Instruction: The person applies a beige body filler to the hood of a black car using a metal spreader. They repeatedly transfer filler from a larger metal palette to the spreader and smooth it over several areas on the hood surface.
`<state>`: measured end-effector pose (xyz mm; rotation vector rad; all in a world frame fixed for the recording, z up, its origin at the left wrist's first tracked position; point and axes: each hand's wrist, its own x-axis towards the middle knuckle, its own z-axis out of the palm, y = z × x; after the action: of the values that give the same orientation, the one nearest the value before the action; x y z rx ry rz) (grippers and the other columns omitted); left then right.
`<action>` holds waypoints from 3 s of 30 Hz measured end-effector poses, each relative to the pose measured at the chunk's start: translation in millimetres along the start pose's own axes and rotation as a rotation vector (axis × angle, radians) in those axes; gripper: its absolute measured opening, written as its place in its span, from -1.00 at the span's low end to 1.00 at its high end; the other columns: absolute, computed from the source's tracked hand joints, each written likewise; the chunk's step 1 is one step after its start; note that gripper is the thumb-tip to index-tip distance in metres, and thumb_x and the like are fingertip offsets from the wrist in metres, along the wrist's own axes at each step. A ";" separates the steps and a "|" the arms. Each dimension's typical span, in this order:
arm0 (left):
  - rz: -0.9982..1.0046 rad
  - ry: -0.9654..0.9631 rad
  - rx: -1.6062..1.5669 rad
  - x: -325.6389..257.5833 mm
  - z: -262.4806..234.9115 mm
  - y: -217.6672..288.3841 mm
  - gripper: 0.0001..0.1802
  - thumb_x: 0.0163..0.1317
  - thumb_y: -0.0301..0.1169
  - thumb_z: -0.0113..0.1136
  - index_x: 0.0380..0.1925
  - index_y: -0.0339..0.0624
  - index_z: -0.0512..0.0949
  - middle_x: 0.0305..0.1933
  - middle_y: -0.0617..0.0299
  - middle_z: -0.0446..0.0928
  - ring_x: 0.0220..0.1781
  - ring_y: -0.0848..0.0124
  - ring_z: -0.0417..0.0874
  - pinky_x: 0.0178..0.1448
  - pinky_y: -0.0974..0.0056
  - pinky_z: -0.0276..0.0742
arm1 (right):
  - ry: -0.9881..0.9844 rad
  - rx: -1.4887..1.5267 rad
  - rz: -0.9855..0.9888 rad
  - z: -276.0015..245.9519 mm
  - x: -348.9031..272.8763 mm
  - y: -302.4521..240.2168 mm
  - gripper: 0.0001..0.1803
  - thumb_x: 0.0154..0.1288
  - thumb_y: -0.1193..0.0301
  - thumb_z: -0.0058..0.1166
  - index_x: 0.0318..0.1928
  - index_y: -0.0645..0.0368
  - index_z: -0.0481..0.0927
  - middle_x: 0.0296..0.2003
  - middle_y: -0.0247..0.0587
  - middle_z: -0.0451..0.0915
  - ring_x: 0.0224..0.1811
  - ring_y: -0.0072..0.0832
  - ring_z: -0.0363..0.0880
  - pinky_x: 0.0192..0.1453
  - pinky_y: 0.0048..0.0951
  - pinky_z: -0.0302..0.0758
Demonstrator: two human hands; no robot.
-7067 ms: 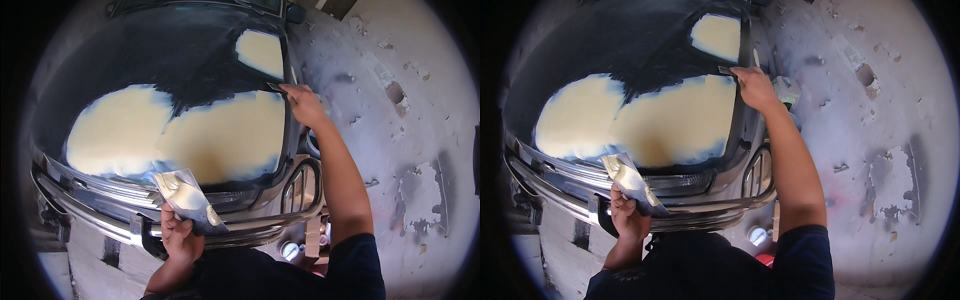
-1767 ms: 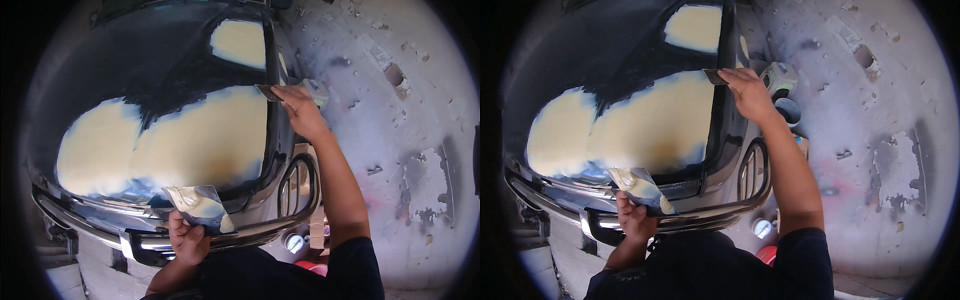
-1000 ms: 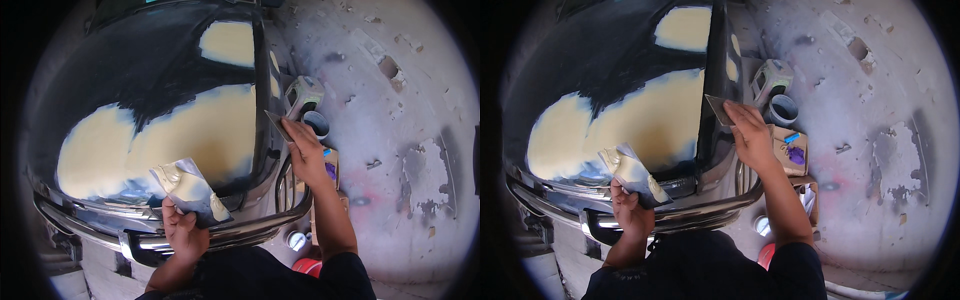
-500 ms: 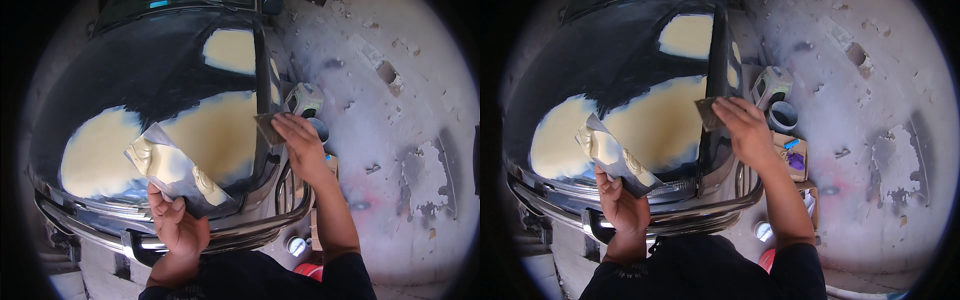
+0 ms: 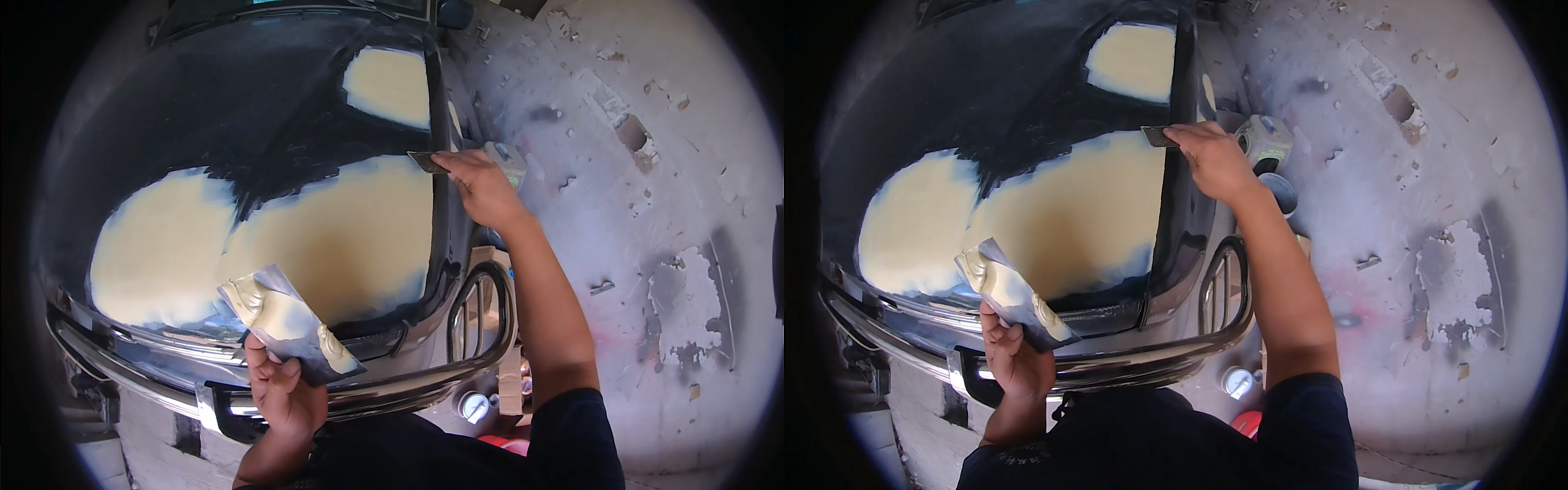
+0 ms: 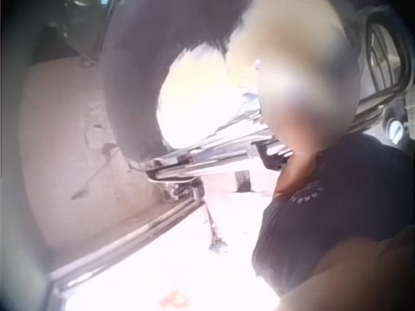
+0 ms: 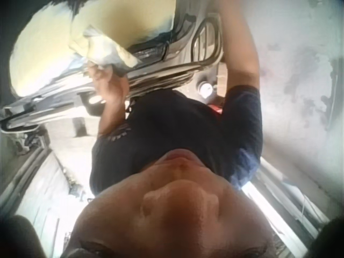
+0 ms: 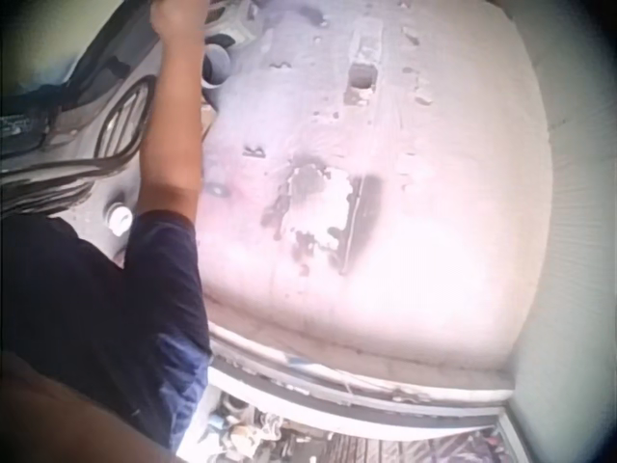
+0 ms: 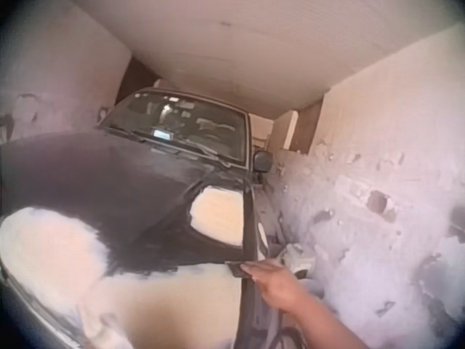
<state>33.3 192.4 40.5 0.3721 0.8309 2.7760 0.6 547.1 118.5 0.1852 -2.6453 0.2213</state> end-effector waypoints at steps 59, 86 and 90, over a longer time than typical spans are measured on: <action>-0.077 -0.167 -0.016 -35.6 34.7 3.8 -0.44 0.15 -0.54 -0.04 0.22 -0.27 0.24 0.21 0.03 0.38 0.26 0.21 0.41 0.35 0.12 0.31 | 0.268 0.014 0.137 -16.9 -179.8 -207.5 -0.57 0.03 0.57 0.09 -0.01 0.40 0.48 -0.28 -0.03 0.61 -0.31 -0.30 0.65 -0.38 -0.43 0.58; -0.101 -0.051 0.052 -21.1 2.3 18.9 -0.46 0.08 -0.59 -0.03 0.14 -0.26 0.28 0.15 0.05 0.41 0.23 0.22 0.43 0.37 0.10 0.26 | 0.306 -0.104 0.455 -8.5 -68.9 -81.3 -0.70 0.07 0.49 0.03 -0.14 0.30 0.56 -0.28 0.12 0.59 -0.24 0.03 0.57 -0.17 -0.06 0.48; -0.117 -0.060 0.029 -18.8 -1.1 20.4 -0.45 0.05 -0.62 -0.04 0.14 -0.27 0.28 0.16 0.06 0.42 0.25 0.22 0.41 0.40 0.10 0.22 | 0.192 -0.151 0.503 -5.8 -39.3 -61.9 -0.72 0.08 0.49 0.01 -0.16 0.30 0.55 -0.27 0.11 0.60 -0.21 0.04 0.57 -0.15 -0.06 0.49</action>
<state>47.9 170.0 47.7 0.3961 0.8515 2.6343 48.1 491.3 112.8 -0.5293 -2.4583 0.1885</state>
